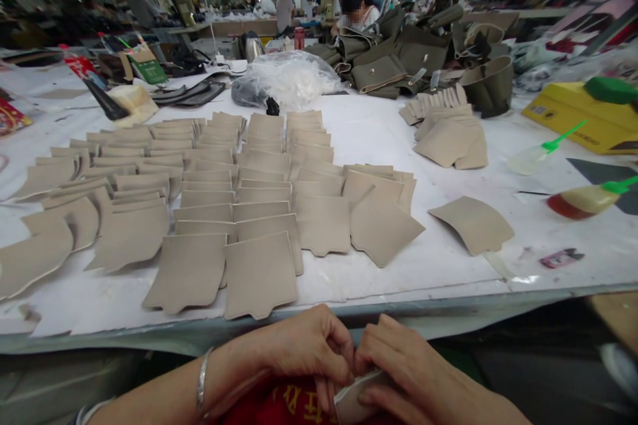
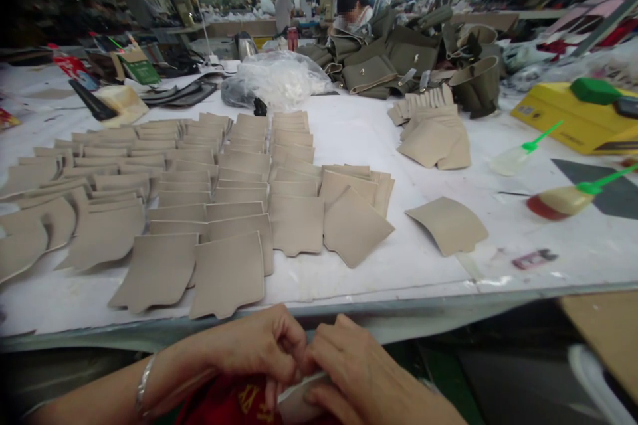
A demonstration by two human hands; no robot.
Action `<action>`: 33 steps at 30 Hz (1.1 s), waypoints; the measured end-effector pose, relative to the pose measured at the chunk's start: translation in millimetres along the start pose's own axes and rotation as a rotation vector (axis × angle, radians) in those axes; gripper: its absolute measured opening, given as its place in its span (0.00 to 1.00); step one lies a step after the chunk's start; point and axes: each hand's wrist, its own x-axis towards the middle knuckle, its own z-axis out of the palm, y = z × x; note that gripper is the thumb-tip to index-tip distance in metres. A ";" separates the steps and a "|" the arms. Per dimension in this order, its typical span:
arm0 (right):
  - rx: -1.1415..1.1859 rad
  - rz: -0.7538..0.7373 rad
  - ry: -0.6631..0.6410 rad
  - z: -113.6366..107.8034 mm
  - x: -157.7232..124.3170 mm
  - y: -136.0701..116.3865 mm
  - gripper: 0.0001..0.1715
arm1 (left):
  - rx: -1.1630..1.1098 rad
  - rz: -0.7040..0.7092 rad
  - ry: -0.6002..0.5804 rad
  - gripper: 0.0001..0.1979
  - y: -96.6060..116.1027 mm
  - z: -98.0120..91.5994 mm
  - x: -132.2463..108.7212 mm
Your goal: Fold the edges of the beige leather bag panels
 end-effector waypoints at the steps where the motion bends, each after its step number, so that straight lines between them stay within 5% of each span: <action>1: -0.033 -0.040 0.028 1.5 -1.5 0.1 0.11 | -0.018 0.002 0.011 0.09 -1.1 0.3 0.9; 13: -0.165 -0.277 0.415 18.5 -0.9 6.2 0.15 | 0.021 0.028 0.085 0.07 12.8 1.9 -1.8; 33: -0.152 -0.259 0.354 16.6 2.0 12.1 0.10 | 0.099 -0.001 0.124 0.06 22.9 5.3 -7.1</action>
